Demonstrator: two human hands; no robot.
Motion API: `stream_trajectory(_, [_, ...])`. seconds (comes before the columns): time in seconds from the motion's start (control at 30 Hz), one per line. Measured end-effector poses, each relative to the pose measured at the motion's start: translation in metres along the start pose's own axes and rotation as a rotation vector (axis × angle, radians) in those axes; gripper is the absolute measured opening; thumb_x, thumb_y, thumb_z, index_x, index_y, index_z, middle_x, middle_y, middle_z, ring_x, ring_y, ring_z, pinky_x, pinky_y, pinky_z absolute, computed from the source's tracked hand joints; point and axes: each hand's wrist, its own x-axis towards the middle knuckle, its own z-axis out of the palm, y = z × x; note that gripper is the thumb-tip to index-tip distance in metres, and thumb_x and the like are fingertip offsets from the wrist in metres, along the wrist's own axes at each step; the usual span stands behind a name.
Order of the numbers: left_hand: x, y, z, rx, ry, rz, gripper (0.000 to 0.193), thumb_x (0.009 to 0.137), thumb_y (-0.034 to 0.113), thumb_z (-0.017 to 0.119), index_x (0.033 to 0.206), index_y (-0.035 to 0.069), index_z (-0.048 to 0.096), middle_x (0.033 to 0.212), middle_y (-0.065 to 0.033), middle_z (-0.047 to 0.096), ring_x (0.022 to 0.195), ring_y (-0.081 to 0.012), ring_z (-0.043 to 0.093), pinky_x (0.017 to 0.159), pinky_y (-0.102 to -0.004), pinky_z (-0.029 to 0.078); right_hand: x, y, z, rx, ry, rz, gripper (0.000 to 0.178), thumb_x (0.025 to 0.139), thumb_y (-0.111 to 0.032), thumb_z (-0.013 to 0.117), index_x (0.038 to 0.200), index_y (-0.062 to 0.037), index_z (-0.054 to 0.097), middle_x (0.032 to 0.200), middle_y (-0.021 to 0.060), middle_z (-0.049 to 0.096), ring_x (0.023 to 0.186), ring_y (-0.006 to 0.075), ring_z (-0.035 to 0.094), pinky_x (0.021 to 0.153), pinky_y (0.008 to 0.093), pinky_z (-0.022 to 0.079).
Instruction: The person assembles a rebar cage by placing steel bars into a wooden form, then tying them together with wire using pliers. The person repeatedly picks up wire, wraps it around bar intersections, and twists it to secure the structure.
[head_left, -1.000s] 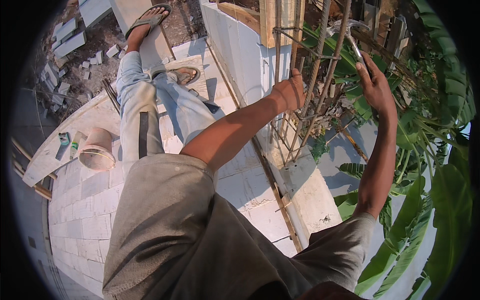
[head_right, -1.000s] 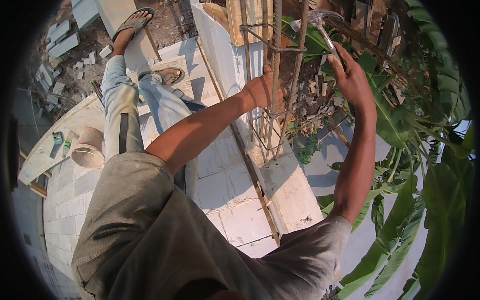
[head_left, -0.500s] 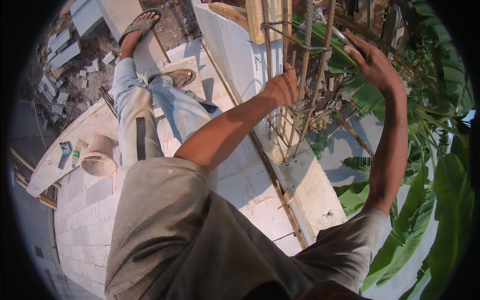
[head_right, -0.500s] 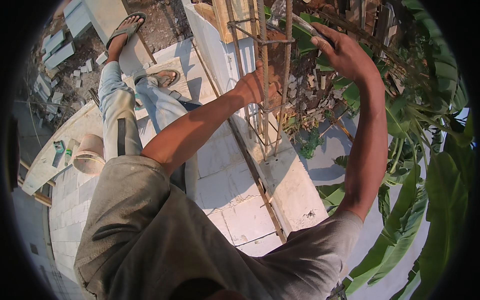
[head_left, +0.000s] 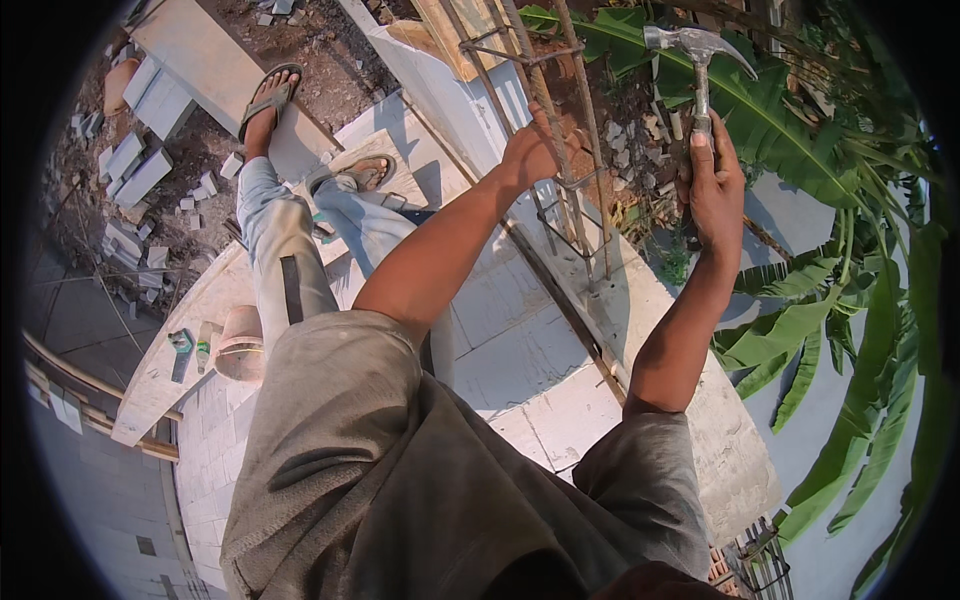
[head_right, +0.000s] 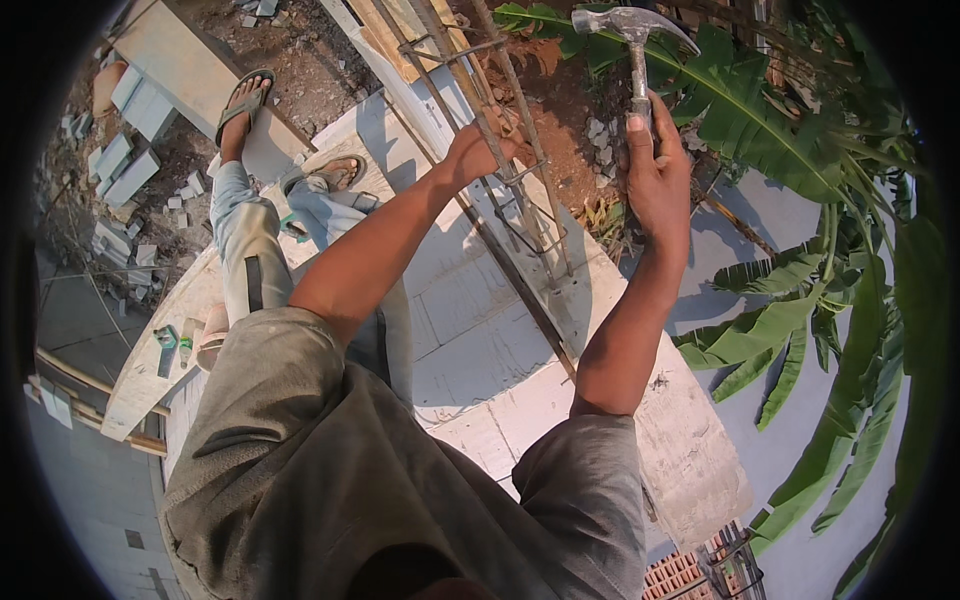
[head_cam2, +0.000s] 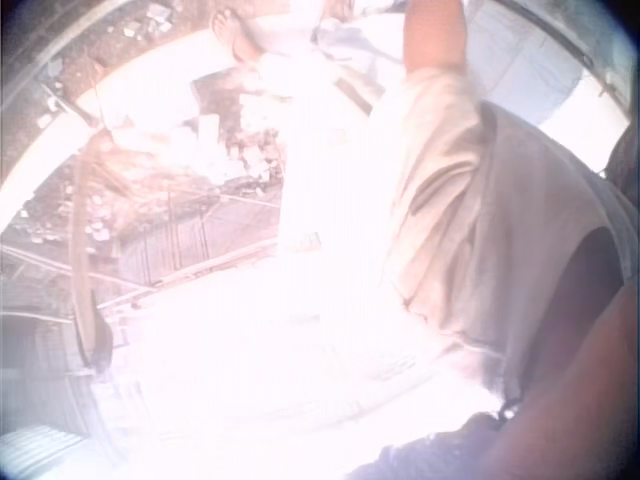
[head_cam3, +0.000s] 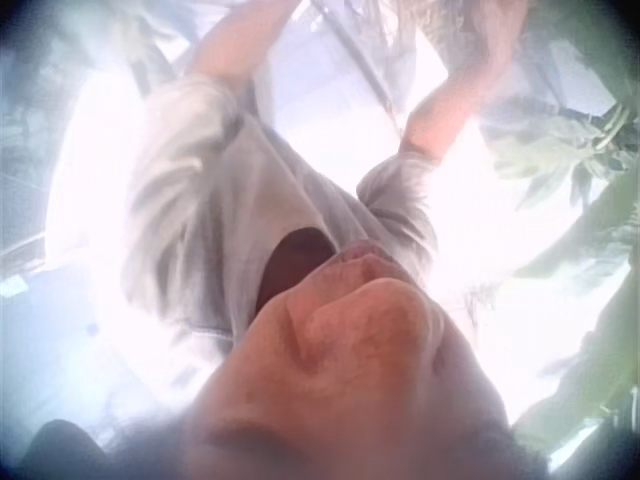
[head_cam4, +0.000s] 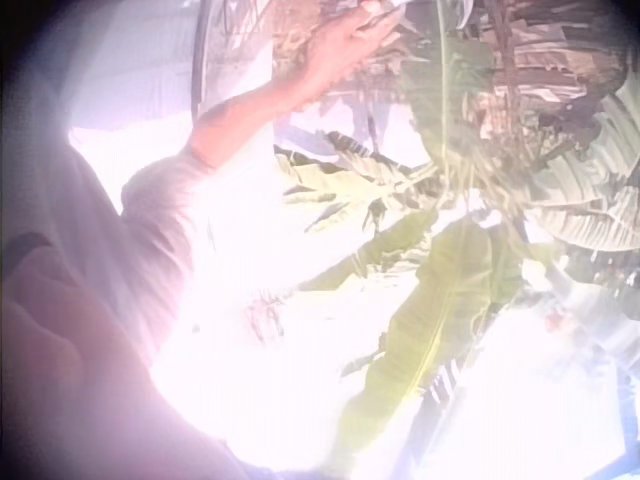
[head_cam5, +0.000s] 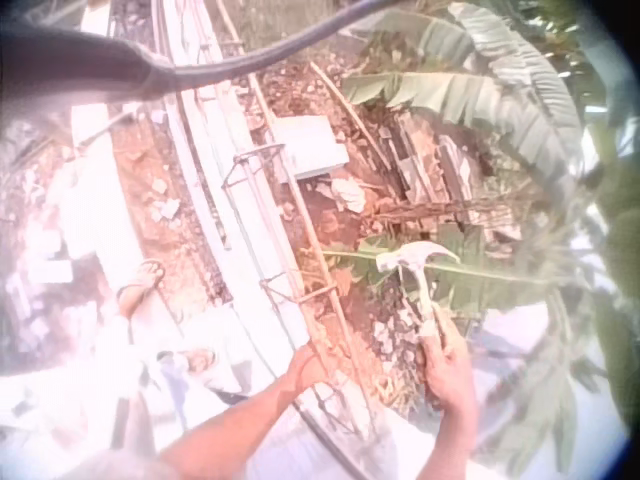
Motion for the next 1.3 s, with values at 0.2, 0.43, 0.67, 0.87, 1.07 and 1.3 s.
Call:
stream_trajectory(0.2, [0.009,-0.007,-0.016,-0.118,0.074,-0.134,0.033,0.100,0.030,0.045,0.093,0.000,0.056,0.089,-0.0156,0.064,0.066,-0.0230,0.065,0.059,-0.0346,0.050,-0.164,0.070,0.025,0.417,0.214,0.423,0.048,0.101,-0.026,0.047,0.144,-0.0073,0.037,0.065,-0.0013,0.044,0.048,0.0054,0.040,0.042,0.0224,0.036])
stream_trajectory(0.43, [-0.003,-0.001,-0.052,-0.145,0.066,-0.144,0.042,0.101,0.034,0.047,0.099,-0.007,0.057,0.087,-0.0149,0.063,0.072,-0.0196,0.063,0.061,-0.0329,0.057,-0.320,0.117,0.113,0.810,0.258,0.745,0.055,0.100,-0.026,0.049,0.145,-0.0013,0.031,0.060,-0.0025,0.043,0.046,0.0048,0.040,0.042,0.0230,0.037])
stream_trajectory(0.67, [0.006,-0.004,-0.065,-0.366,0.027,-0.360,0.045,0.094,0.042,0.058,0.097,-0.003,0.054,0.089,-0.0194,0.066,0.074,-0.0233,0.066,0.058,-0.0324,0.056,-0.327,0.102,0.170,0.802,0.235,0.830,0.041,0.092,-0.027,0.063,0.119,0.0009,0.050,0.063,-0.0004,0.050,0.050,0.0071,0.046,0.048,0.0266,0.041])
stream_trajectory(0.87, [0.019,0.000,-0.076,-0.304,-0.084,-0.520,0.045,0.094,0.044,0.058,0.111,0.004,0.048,0.102,-0.0198,0.067,0.079,-0.0230,0.066,0.064,-0.0347,0.055,-0.165,0.109,0.129,0.254,0.725,0.081,0.025,0.085,-0.020,0.067,0.096,0.0001,0.058,0.099,0.0134,0.059,0.089,0.0282,0.056,0.080,0.0393,0.044])
stream_trajectory(1.07, [0.034,-0.004,-0.085,-0.291,-0.206,-0.627,0.052,0.096,0.045,0.053,0.127,0.005,0.039,0.108,-0.0201,0.065,0.084,-0.0297,0.067,0.074,-0.0404,0.056,-0.057,0.120,0.115,0.037,0.749,-0.019,0.045,0.088,-0.039,0.060,0.109,0.0010,0.061,0.113,0.0179,0.059,0.114,0.0347,0.053,0.111,0.0604,0.019])
stream_trajectory(1.3, [0.010,0.030,-0.094,-0.101,-0.100,-0.522,0.047,0.095,0.039,0.058,0.119,0.000,0.050,0.105,-0.0177,0.065,0.086,-0.0256,0.068,0.073,-0.0381,0.056,-0.051,0.130,0.133,0.117,0.745,-0.052,0.032,0.086,-0.032,0.062,0.087,-0.0007,0.058,0.078,0.0168,0.064,0.079,0.0347,0.061,0.087,0.0430,0.039])
